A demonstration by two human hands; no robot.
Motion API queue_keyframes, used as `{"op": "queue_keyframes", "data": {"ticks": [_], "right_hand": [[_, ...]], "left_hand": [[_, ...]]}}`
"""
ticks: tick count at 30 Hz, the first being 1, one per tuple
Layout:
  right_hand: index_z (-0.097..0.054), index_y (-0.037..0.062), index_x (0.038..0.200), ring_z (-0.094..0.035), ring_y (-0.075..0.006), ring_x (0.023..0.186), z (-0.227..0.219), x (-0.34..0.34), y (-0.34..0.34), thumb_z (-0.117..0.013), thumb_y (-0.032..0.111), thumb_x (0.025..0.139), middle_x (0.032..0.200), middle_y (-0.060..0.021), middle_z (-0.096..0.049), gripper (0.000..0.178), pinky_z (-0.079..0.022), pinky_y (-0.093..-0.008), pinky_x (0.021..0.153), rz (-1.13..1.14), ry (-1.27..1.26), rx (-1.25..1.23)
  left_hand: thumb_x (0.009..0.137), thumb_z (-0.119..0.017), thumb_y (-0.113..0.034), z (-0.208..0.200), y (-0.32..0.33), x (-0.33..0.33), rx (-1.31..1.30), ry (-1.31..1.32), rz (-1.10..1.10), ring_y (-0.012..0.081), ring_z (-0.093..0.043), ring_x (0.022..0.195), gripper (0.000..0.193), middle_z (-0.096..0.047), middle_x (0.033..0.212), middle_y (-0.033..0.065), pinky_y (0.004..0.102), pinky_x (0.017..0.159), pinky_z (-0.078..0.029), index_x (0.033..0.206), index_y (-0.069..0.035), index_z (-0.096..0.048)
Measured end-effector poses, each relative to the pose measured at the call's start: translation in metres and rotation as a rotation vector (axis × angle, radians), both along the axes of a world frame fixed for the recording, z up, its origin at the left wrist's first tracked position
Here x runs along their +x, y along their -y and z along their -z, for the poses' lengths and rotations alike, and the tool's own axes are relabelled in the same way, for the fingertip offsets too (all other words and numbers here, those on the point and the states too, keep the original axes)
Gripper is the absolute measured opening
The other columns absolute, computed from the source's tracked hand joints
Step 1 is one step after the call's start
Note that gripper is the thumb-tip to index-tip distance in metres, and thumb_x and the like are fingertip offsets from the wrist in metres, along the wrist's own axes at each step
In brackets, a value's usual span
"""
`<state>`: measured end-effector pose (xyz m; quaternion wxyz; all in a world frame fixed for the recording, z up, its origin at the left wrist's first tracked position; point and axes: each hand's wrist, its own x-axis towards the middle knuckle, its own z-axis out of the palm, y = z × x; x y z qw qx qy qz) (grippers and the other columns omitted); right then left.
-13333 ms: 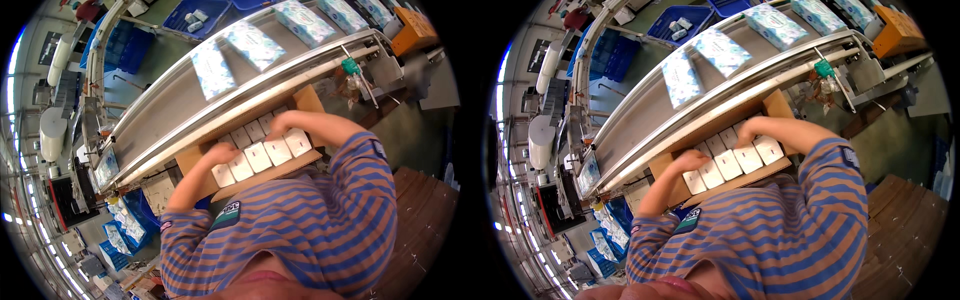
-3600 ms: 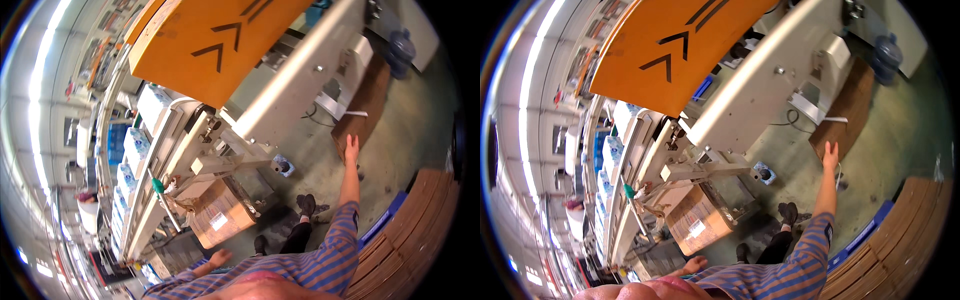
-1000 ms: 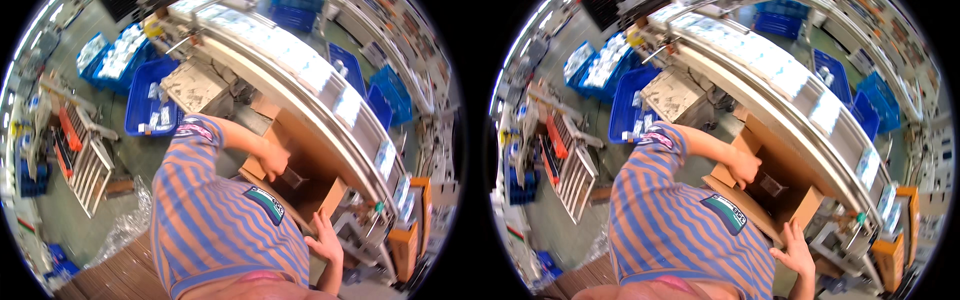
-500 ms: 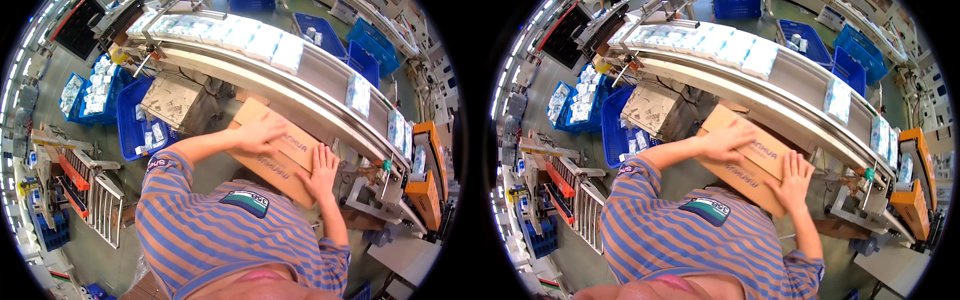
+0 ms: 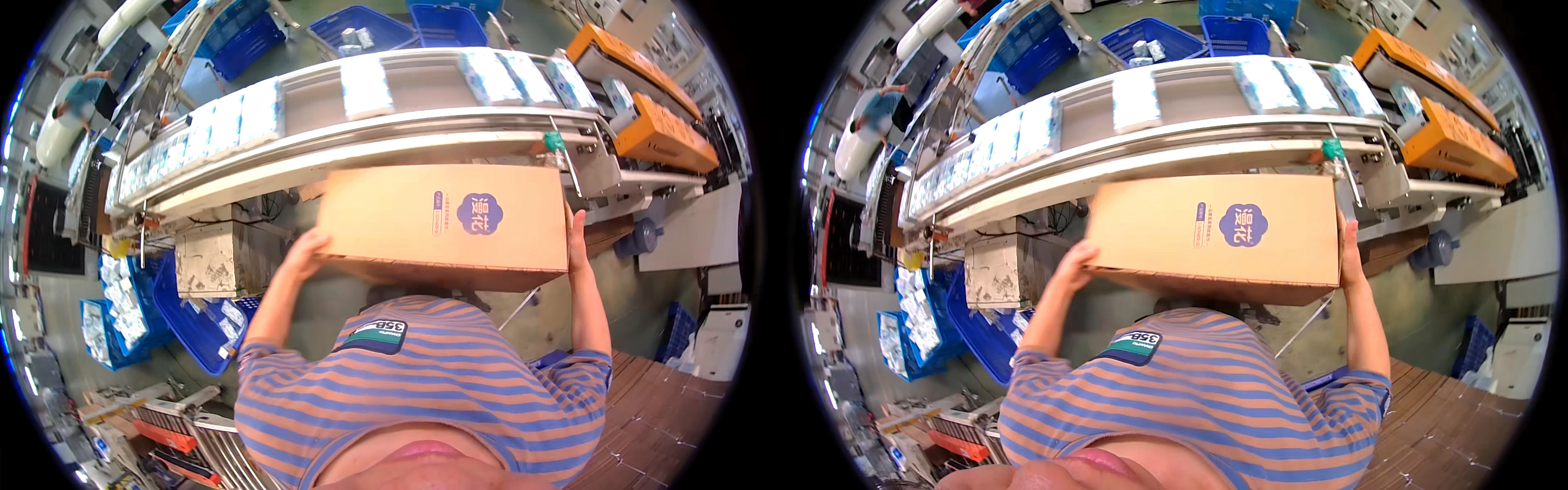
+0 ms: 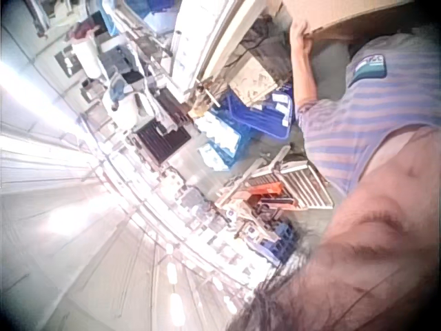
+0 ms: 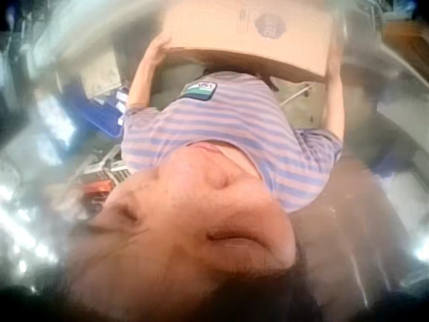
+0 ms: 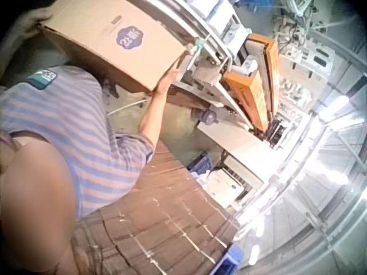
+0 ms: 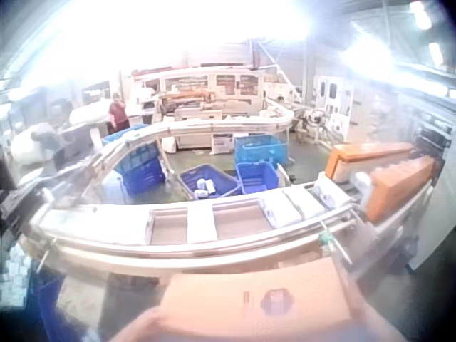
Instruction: The person repeatedly picks up stacks of white packaged items from a conveyor belt and places them into a cardboard box. The person then closes the box, moves it to a nearby cart, and retrieves a new box to continue the packing process.
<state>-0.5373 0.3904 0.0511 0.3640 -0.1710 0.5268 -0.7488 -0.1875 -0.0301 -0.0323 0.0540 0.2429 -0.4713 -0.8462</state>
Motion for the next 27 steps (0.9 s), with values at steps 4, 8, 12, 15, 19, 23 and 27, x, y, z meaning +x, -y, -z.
{"op": "queue_keyframes", "data": {"ticks": [4, 8, 12, 15, 19, 23, 27], "right_hand": [[-0.034, 0.0031, 0.134, -0.046, -0.0165, 0.116, 0.038, -0.001, 0.018, -0.049, 0.055, 0.086, 0.129, -0.0072, -0.047, 0.073, -0.039, -0.0322, 0.096, -0.114, 0.130, -0.068], [-0.053, 0.0066, 0.116, -0.055, -0.0089, 0.093, 0.141, -0.021, 0.078, -0.055, 0.035, 0.089, 0.105, -0.0006, -0.060, 0.039, -0.042, -0.0248, 0.074, -0.267, 0.233, 0.531], [-0.049, 0.0001, 0.123, -0.052, -0.0188, 0.108, 0.024, -0.008, 0.134, -0.049, 0.062, 0.083, 0.113, -0.0077, -0.058, 0.073, -0.038, -0.0290, 0.088, -0.167, 0.235, 0.354], [-0.031, -0.0029, 0.132, -0.050, -0.0346, 0.112, 0.007, 0.015, 0.137, -0.061, 0.040, 0.080, 0.118, -0.0222, -0.054, 0.074, -0.039, -0.0396, 0.093, 0.195, -0.922, 0.780], [-0.056, -0.0002, 0.109, -0.064, -0.0285, 0.081, 0.057, -0.050, 0.102, -0.069, 0.023, 0.074, 0.087, -0.0156, -0.066, 0.044, -0.049, -0.0350, 0.075, -0.088, -0.626, 0.611], [-0.062, -0.0012, 0.102, -0.060, -0.0098, 0.082, 0.063, -0.061, 0.094, -0.071, 0.019, 0.077, 0.093, -0.0056, -0.065, 0.034, -0.048, -0.0270, 0.074, -0.151, -0.031, 0.494], [-0.058, -0.0009, 0.108, -0.061, -0.0115, 0.082, 0.050, -0.074, 0.073, -0.068, 0.024, 0.081, 0.095, -0.0067, -0.065, 0.038, -0.049, -0.0270, 0.072, -0.221, 0.011, 0.644]], "left_hand": [[0.080, -0.058, -0.016, -0.215, -0.054, -0.042, -0.170, -0.070, 0.139, 0.0234, -0.063, 0.083, 0.043, -0.062, 0.096, 0.0157, 0.0341, 0.070, -0.053, 0.114, 0.009, -0.048], [0.087, -0.050, -0.022, -0.217, -0.150, -0.145, -0.920, -0.216, 0.726, 0.0327, -0.060, 0.078, 0.033, -0.058, 0.088, 0.0235, 0.0377, 0.069, -0.048, 0.103, 0.006, -0.045], [0.090, -0.051, -0.024, -0.110, -0.180, -0.200, -0.710, 0.063, 0.632, 0.0229, -0.059, 0.093, 0.041, -0.059, 0.105, 0.0199, 0.0352, 0.078, -0.047, 0.119, 0.002, -0.042], [0.087, -0.056, -0.026, -0.153, -0.109, -0.175, -1.052, -0.063, 0.553, 0.0227, -0.055, 0.107, 0.044, -0.057, 0.117, 0.0142, 0.0339, 0.088, -0.043, 0.124, -0.003, -0.048], [0.073, -0.066, -0.043, -0.116, 0.040, -0.066, -1.998, 0.524, 0.835, 0.0335, -0.016, 0.135, 0.076, -0.031, 0.142, 0.0174, 0.0564, 0.106, -0.009, 0.134, -0.007, -0.038], [0.078, -0.062, -0.046, 0.017, 0.002, -0.048, -1.079, 0.276, 0.141, 0.0386, -0.002, 0.136, 0.099, -0.006, 0.146, 0.0267, 0.0436, 0.110, -0.005, 0.138, 0.010, -0.007], [0.081, -0.062, -0.034, -0.038, 0.013, -0.092, -1.333, 0.304, 0.193, 0.0427, -0.024, 0.129, 0.087, -0.024, 0.138, 0.0305, 0.0419, 0.107, -0.022, 0.138, 0.008, -0.012]]}}
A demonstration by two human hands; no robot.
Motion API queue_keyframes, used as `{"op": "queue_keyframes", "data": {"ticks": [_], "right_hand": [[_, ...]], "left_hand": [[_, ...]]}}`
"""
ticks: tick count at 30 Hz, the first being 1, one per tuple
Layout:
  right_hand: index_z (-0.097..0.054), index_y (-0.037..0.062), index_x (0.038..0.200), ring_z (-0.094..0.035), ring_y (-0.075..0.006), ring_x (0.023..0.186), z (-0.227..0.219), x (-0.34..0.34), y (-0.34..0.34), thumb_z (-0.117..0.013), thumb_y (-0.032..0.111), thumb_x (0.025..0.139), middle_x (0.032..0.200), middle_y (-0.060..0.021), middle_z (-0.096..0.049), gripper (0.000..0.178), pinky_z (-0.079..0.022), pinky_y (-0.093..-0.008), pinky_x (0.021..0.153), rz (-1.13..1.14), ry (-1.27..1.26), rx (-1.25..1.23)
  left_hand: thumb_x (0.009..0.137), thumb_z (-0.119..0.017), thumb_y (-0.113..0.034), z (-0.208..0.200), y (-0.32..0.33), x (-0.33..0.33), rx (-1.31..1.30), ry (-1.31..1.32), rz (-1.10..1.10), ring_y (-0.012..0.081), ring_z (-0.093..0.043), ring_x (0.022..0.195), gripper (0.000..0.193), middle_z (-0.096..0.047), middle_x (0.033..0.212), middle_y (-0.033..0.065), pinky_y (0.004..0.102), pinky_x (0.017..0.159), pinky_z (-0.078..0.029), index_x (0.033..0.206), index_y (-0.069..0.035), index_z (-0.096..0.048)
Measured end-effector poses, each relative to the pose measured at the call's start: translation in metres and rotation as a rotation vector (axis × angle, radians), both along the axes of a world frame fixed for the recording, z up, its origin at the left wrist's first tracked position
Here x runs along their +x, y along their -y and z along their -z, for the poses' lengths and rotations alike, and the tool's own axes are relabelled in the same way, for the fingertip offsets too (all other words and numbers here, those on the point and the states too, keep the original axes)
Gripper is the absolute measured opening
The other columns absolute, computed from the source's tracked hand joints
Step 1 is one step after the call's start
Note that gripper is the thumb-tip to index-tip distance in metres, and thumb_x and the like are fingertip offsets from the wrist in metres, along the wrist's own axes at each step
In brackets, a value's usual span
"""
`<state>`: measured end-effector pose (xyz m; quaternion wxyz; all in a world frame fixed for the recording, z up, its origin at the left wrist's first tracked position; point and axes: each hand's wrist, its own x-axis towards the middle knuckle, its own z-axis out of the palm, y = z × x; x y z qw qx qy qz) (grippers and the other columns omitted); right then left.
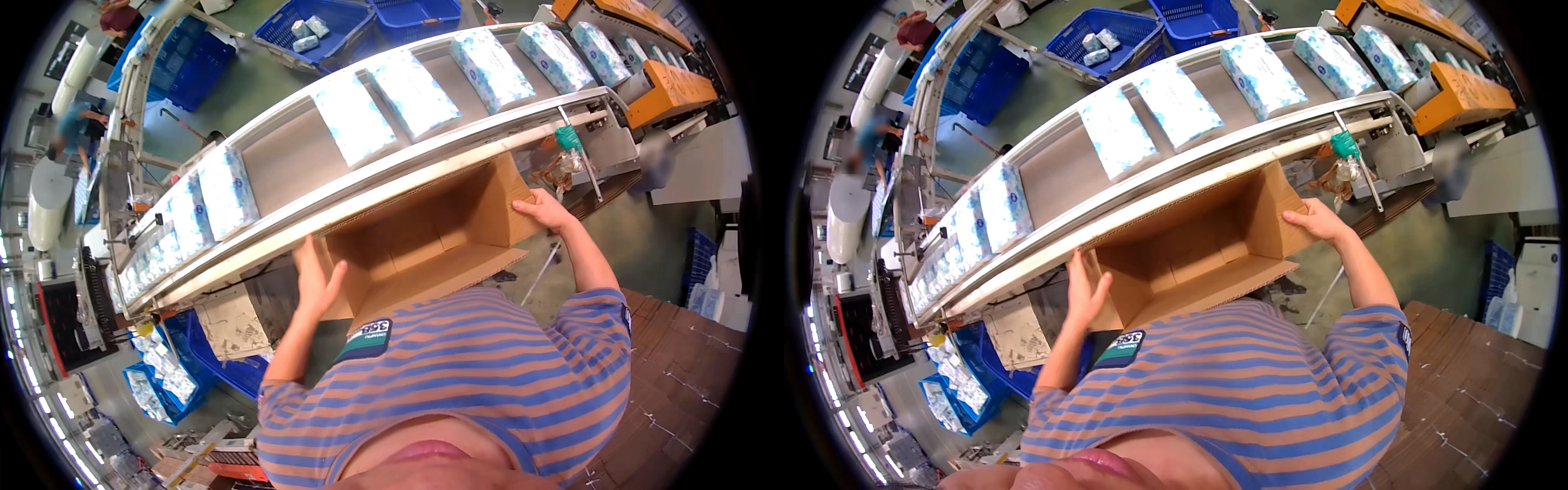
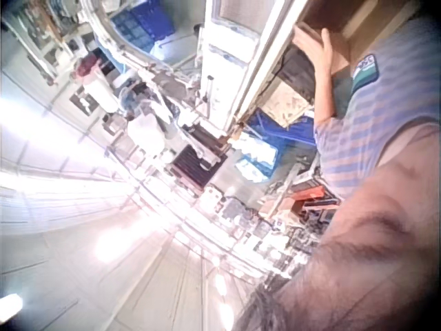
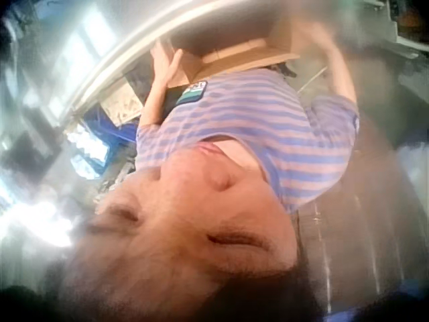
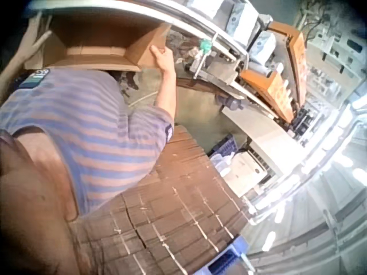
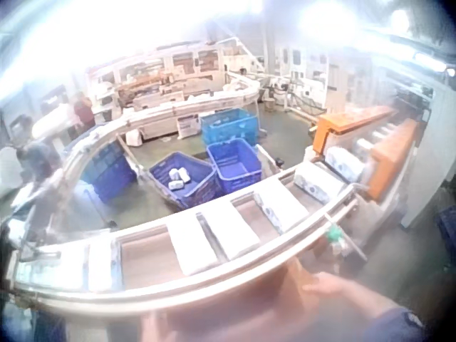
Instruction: The person repeatedly picks up stacks of white packaged items from a conveyor belt and places them into a cardboard box. The person then closes the box, moves it to a nearby cart, and retrieves a new box to continue the packing process.
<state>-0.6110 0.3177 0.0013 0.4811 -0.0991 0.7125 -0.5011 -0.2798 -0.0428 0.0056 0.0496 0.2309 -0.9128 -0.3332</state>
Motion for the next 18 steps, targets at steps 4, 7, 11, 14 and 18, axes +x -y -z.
{"op": "queue_keyframes", "data": {"ticks": [4, 7, 11, 14, 18], "right_hand": [[-0.053, -0.0014, 0.115, -0.063, -0.0154, 0.084, 0.048, -0.021, -0.025, -0.063, 0.027, 0.084, 0.101, -0.0084, -0.064, 0.044, -0.050, -0.0291, 0.076, 0.191, 0.236, -0.124], [-0.053, -0.0022, 0.116, -0.062, -0.0183, 0.086, 0.099, -0.026, -0.048, -0.062, 0.028, 0.085, 0.103, -0.0083, -0.063, 0.044, -0.049, -0.0308, 0.078, 0.378, 0.298, -0.080], [-0.055, -0.0042, 0.111, -0.063, -0.0298, 0.083, -0.025, -0.035, -0.013, -0.066, 0.031, 0.077, 0.096, -0.0185, -0.063, 0.050, -0.050, -0.0370, 0.073, -0.350, -0.915, 0.965], [-0.061, 0.0050, 0.099, -0.059, -0.0338, 0.082, -0.110, -0.027, 0.087, -0.061, 0.027, 0.080, 0.085, -0.0164, -0.061, 0.029, -0.047, -0.0405, 0.071, -0.463, -1.180, 0.309], [-0.052, -0.0037, 0.111, -0.057, -0.0358, 0.091, -0.102, -0.028, 0.205, -0.061, 0.043, 0.079, 0.099, -0.0215, -0.060, 0.057, -0.046, -0.0406, 0.079, -0.381, -1.252, -0.250]], "left_hand": [[0.078, -0.064, -0.021, -0.013, -0.019, -0.037, -0.143, 0.171, -0.039, 0.0468, -0.040, 0.111, 0.087, -0.038, 0.123, 0.0307, 0.0440, 0.091, -0.040, 0.139, 0.005, -0.008], [0.077, -0.062, -0.016, -0.004, -0.027, -0.048, -0.206, 0.054, -0.042, 0.0427, -0.047, 0.104, 0.075, -0.045, 0.117, 0.0255, 0.0448, 0.083, -0.045, 0.137, 0.002, -0.020], [0.077, -0.064, -0.018, -0.095, -0.006, -0.091, -0.561, -0.329, -0.145, 0.0393, -0.049, 0.104, 0.058, -0.051, 0.114, 0.0234, 0.0424, 0.087, -0.043, 0.126, 0.004, -0.041], [0.075, -0.064, -0.038, -0.087, 0.036, -0.166, -0.600, 0.012, -0.223, 0.0429, -0.026, 0.128, 0.083, -0.026, 0.139, 0.0270, 0.0554, 0.095, -0.033, 0.135, 0.005, -0.026], [0.069, -0.065, -0.031, -0.047, 0.077, -0.211, -0.441, 0.159, -0.532, 0.0375, -0.037, 0.123, 0.084, -0.030, 0.138, 0.0243, 0.0448, 0.093, -0.039, 0.136, 0.002, -0.026]]}}
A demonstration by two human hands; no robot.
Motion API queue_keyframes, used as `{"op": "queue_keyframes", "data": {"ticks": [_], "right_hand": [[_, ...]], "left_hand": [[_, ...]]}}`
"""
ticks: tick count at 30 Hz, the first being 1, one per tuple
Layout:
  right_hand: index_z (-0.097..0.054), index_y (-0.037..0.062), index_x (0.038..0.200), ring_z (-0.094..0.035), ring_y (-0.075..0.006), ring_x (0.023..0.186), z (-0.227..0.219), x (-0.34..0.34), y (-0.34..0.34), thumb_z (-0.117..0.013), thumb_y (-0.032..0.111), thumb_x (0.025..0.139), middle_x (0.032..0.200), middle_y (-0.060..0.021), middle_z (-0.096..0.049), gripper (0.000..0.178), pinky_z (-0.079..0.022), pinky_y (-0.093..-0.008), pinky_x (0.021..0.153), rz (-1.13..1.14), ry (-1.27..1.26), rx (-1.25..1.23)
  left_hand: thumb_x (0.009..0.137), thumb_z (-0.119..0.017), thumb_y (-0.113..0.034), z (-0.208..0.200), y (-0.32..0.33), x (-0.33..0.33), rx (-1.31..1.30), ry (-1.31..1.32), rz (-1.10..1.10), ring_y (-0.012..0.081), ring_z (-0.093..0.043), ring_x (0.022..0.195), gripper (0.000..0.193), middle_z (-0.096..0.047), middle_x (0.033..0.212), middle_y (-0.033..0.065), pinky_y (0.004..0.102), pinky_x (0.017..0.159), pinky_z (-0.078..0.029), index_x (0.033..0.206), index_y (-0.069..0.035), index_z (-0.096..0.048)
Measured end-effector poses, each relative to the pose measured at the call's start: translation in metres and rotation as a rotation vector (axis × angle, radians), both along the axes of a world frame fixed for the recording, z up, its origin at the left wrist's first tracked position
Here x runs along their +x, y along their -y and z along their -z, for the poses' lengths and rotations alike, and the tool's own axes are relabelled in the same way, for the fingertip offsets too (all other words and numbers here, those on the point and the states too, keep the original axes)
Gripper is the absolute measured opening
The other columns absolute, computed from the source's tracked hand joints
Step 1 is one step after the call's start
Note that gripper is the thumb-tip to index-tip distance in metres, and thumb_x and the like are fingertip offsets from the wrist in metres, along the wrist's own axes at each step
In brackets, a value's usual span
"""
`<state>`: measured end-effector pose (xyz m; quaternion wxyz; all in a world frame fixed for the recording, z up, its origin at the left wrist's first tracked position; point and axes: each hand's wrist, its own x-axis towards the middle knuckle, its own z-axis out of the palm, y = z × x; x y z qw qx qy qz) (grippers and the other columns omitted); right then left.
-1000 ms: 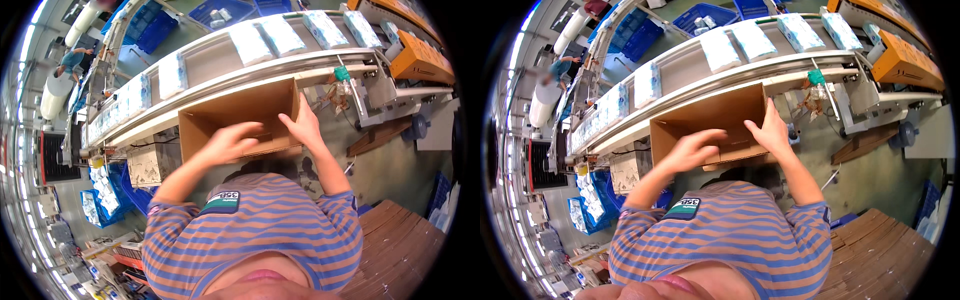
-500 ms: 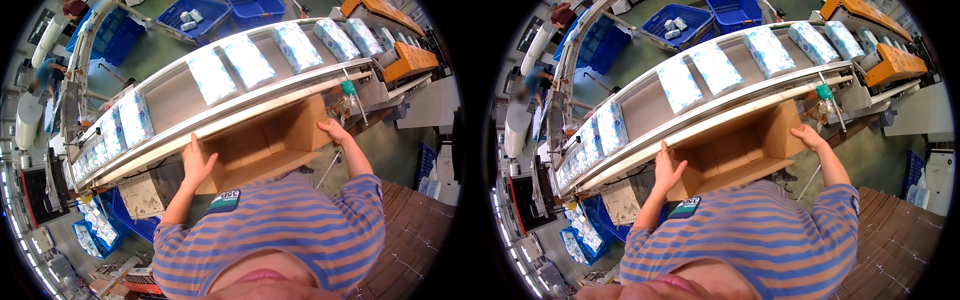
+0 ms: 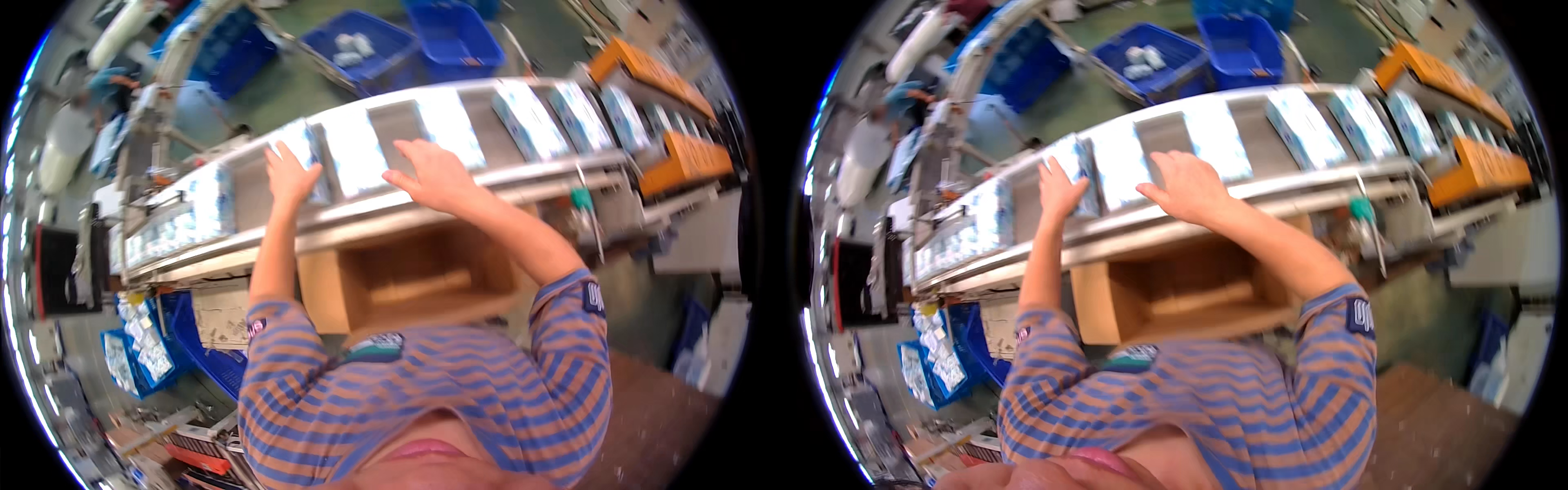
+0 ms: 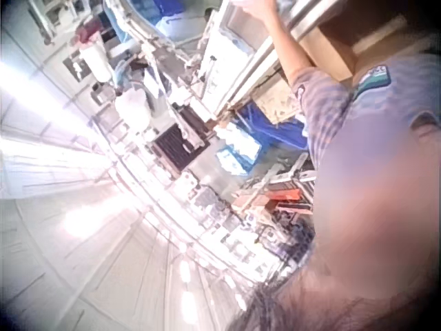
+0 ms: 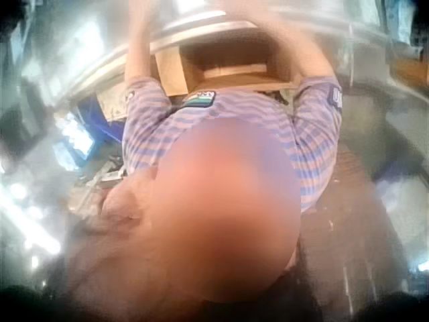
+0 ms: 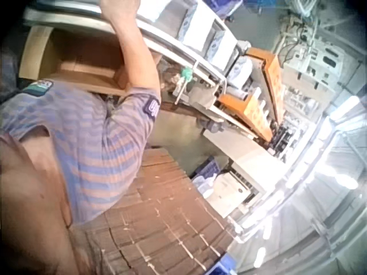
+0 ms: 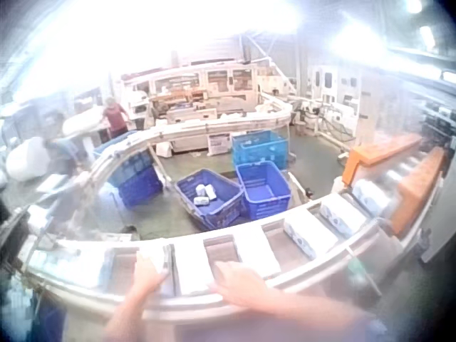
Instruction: The person repeatedly picks up stacks of white packaged items from a conveyor belt and places them into a cardboard box. The person then closes the box, moves it to a nearby cart, and retrieves a new box to continue the packing process.
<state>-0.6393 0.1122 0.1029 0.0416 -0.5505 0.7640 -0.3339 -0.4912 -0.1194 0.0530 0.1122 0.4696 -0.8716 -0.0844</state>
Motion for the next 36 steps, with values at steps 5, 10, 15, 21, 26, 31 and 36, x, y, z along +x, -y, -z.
{"op": "queue_keyframes", "data": {"ticks": [5, 10, 15, 21, 26, 31, 36], "right_hand": [[-0.042, -0.0057, 0.119, -0.056, -0.0320, 0.100, 0.043, -0.018, 0.086, -0.072, 0.052, 0.060, 0.102, -0.0245, -0.055, 0.088, -0.048, -0.0380, 0.083, 0.287, 0.288, 0.327], [-0.046, 0.0034, 0.123, -0.053, -0.0322, 0.100, 0.002, 0.000, 0.065, -0.073, 0.048, 0.064, 0.106, -0.0158, -0.054, 0.078, -0.044, -0.0388, 0.086, 0.000, 0.132, -0.024], [-0.041, -0.0010, 0.125, -0.051, -0.0318, 0.110, 0.021, -0.060, 0.038, -0.071, 0.051, 0.066, 0.118, -0.0251, -0.049, 0.084, -0.043, -0.0394, 0.088, 0.385, 0.233, 0.474], [-0.041, -0.0042, 0.124, -0.051, -0.0365, 0.107, 0.037, -0.097, -0.009, -0.071, 0.055, 0.063, 0.115, -0.0248, -0.050, 0.090, -0.042, -0.0390, 0.090, 0.540, 0.142, 0.193], [-0.042, -0.0059, 0.124, -0.054, -0.0351, 0.099, 0.028, -0.103, -0.016, -0.072, 0.049, 0.064, 0.107, -0.0227, -0.053, 0.087, -0.044, -0.0387, 0.084, 0.441, 0.067, 0.136], [-0.052, -0.0064, 0.114, -0.053, -0.0308, 0.101, 0.030, -0.160, -0.071, -0.062, 0.065, 0.067, 0.103, -0.0197, -0.055, 0.087, -0.044, -0.0406, 0.082, 0.775, -0.118, 0.306], [-0.062, -0.0008, 0.084, -0.058, -0.0344, 0.089, -0.004, -0.103, -0.044, -0.065, 0.043, 0.073, 0.088, -0.0176, -0.062, 0.046, -0.046, -0.0395, 0.080, 0.228, 0.204, 0.215]], "left_hand": [[0.077, -0.056, -0.018, 0.007, -0.012, -0.008, 0.786, -0.677, 0.154, 0.0224, -0.055, 0.098, 0.055, -0.058, 0.108, 0.0144, 0.0318, 0.087, -0.042, 0.128, -0.002, -0.040], [0.062, -0.074, -0.050, -0.033, -0.041, -0.013, 0.459, -0.446, 0.049, 0.0290, -0.053, 0.108, 0.086, -0.056, 0.114, 0.0195, 0.0358, 0.091, -0.041, 0.123, 0.002, -0.040], [0.054, -0.078, -0.051, -0.013, -0.048, -0.034, 0.424, -0.488, 0.097, 0.0304, -0.055, 0.107, 0.095, -0.055, 0.114, 0.0197, 0.0363, 0.090, -0.042, 0.122, 0.003, -0.039], [0.055, -0.079, -0.050, -0.011, -0.060, -0.026, 0.577, -0.472, 0.091, 0.0283, -0.053, 0.110, 0.095, -0.055, 0.115, 0.0188, 0.0351, 0.092, -0.041, 0.124, 0.002, -0.038], [0.055, -0.077, -0.053, -0.019, -0.060, -0.046, 0.507, -0.394, 0.032, 0.0295, -0.054, 0.108, 0.098, -0.055, 0.114, 0.0194, 0.0367, 0.092, -0.041, 0.125, 0.002, -0.037], [0.061, -0.077, -0.048, -0.003, -0.066, -0.041, 0.551, -0.474, 0.099, 0.0281, -0.055, 0.106, 0.090, -0.056, 0.114, 0.0184, 0.0350, 0.090, -0.042, 0.123, 0.004, -0.038], [0.064, -0.077, -0.046, -0.010, -0.060, -0.046, 0.609, -0.500, 0.121, 0.0266, -0.054, 0.106, 0.088, -0.055, 0.115, 0.0180, 0.0334, 0.091, -0.040, 0.124, 0.005, -0.038]]}}
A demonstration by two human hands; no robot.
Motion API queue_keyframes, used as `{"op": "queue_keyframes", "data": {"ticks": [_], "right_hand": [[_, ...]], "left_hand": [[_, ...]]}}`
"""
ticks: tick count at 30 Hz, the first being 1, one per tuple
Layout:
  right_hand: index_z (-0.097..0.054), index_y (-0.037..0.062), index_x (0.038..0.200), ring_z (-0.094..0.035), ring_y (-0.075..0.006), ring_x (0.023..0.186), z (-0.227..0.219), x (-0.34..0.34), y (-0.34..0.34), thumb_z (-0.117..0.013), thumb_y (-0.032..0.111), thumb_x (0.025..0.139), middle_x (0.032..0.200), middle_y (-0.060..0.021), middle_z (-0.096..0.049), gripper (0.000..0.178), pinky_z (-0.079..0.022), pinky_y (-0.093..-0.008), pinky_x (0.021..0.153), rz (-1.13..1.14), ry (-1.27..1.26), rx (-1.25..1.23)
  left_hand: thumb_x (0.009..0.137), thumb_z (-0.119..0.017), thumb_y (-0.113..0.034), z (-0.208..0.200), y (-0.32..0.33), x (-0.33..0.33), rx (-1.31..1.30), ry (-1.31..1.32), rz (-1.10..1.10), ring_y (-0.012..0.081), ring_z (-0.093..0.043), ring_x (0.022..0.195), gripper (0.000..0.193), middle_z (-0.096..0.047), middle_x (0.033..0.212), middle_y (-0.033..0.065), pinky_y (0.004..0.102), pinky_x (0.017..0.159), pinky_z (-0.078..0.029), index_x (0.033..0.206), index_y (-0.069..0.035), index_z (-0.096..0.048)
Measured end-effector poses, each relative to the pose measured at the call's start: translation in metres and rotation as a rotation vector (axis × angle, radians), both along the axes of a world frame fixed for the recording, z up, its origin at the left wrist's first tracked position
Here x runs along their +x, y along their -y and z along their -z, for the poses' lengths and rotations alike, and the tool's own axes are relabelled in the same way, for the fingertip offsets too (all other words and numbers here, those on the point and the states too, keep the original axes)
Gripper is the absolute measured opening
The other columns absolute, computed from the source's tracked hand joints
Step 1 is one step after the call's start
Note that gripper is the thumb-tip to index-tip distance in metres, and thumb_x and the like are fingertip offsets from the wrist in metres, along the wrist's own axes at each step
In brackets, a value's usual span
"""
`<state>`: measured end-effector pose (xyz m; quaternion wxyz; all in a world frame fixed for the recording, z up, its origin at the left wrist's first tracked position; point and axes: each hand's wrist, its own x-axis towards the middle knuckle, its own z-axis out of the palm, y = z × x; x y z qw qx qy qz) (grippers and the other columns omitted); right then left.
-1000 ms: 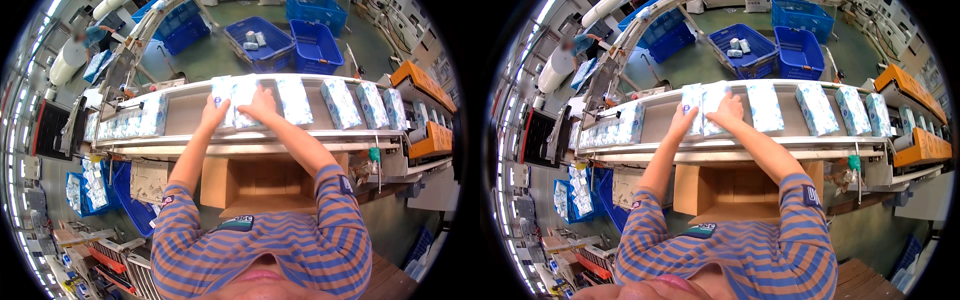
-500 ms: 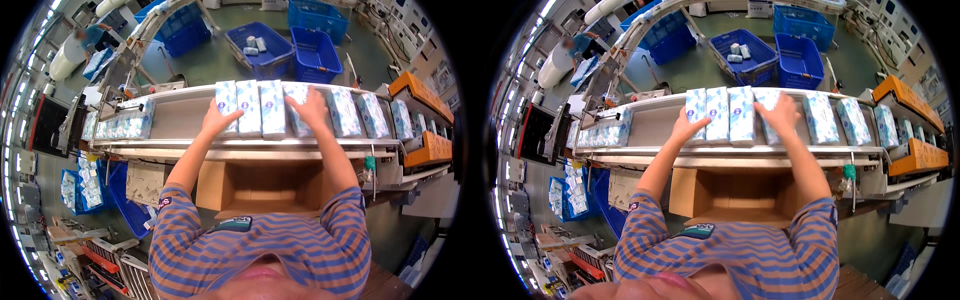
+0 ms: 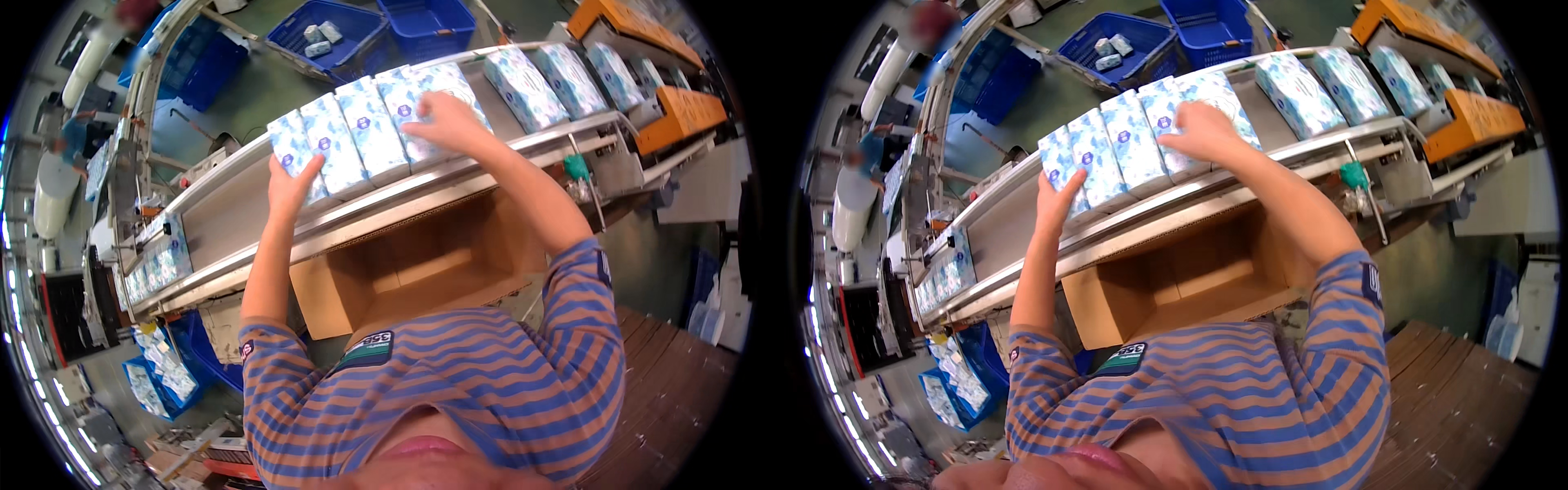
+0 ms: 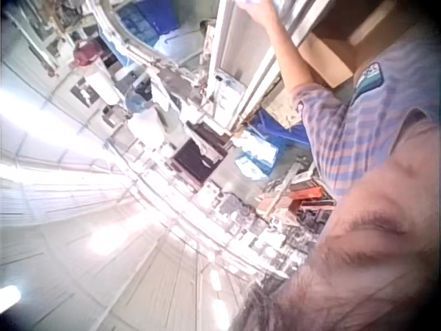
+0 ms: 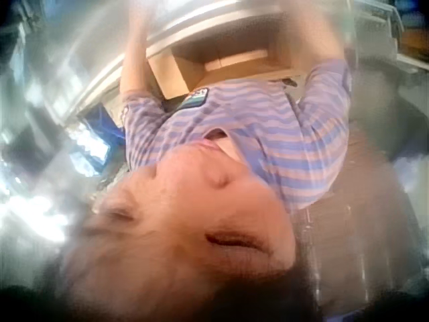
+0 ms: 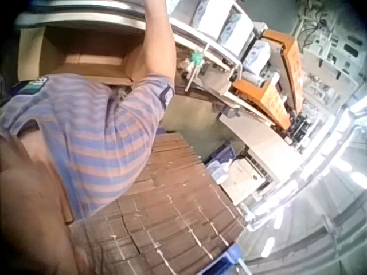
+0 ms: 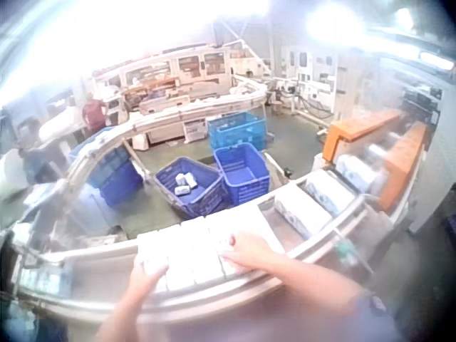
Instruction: The person repeatedly picks up stacks of white packaged items from a conveyor belt and places them into a cardboard box. The person then closes the box, moves it to a nearby cart, and retrieves a new box to continue the packing process.
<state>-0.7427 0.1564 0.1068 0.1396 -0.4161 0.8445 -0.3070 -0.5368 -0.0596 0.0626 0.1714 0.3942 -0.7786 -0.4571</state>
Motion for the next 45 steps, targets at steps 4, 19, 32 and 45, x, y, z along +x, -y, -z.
{"op": "queue_keyframes", "data": {"ticks": [4, 19, 32, 45], "right_hand": [[-0.061, -0.0042, 0.088, -0.059, -0.0335, 0.090, 0.042, -0.044, -0.011, -0.063, 0.043, 0.076, 0.090, -0.0212, -0.062, 0.049, -0.047, -0.0391, 0.080, 0.326, -0.364, 0.000], [-0.003, 0.0040, 0.143, -0.044, -0.0390, 0.118, 0.052, -0.038, 0.021, -0.067, 0.058, 0.066, 0.128, -0.0302, -0.041, 0.114, -0.035, -0.0377, 0.098, 0.108, 0.295, -0.035], [-0.022, 0.0016, 0.140, -0.052, -0.0388, 0.109, -0.066, 0.065, -0.141, -0.054, 0.070, 0.069, 0.121, -0.0296, -0.049, 0.104, -0.040, -0.0413, 0.092, -0.335, 0.246, 0.587], [-0.059, 0.0061, 0.115, -0.051, -0.0237, 0.108, 0.300, 0.183, -0.070, -0.059, 0.053, 0.077, 0.120, -0.0120, -0.056, 0.060, -0.036, -0.0388, 0.095, -0.824, 0.712, 0.646]], "left_hand": [[0.066, -0.076, -0.043, 0.007, 0.007, 0.005, 0.007, -0.007, 0.002, 0.0253, -0.053, 0.107, 0.088, -0.053, 0.117, 0.0175, 0.0336, 0.092, -0.039, 0.127, 0.005, -0.036], [0.072, -0.073, -0.026, -0.005, 0.014, 0.004, 0.406, -0.208, 0.023, 0.0197, -0.054, 0.102, 0.063, -0.056, 0.112, 0.0115, 0.0326, 0.090, -0.040, 0.121, 0.002, -0.045], [0.066, -0.076, -0.035, -0.103, -0.130, 0.120, 0.064, 0.245, 0.545, 0.0320, -0.034, 0.126, 0.104, -0.033, 0.134, 0.0224, 0.0363, 0.107, -0.023, 0.138, 0.007, -0.015], [0.089, -0.047, -0.031, 0.143, -0.180, 0.055, 0.137, 0.831, 1.247, 0.0194, -0.063, 0.079, 0.034, -0.067, 0.085, 0.0072, 0.0349, 0.074, -0.049, 0.093, -0.001, -0.064]]}}
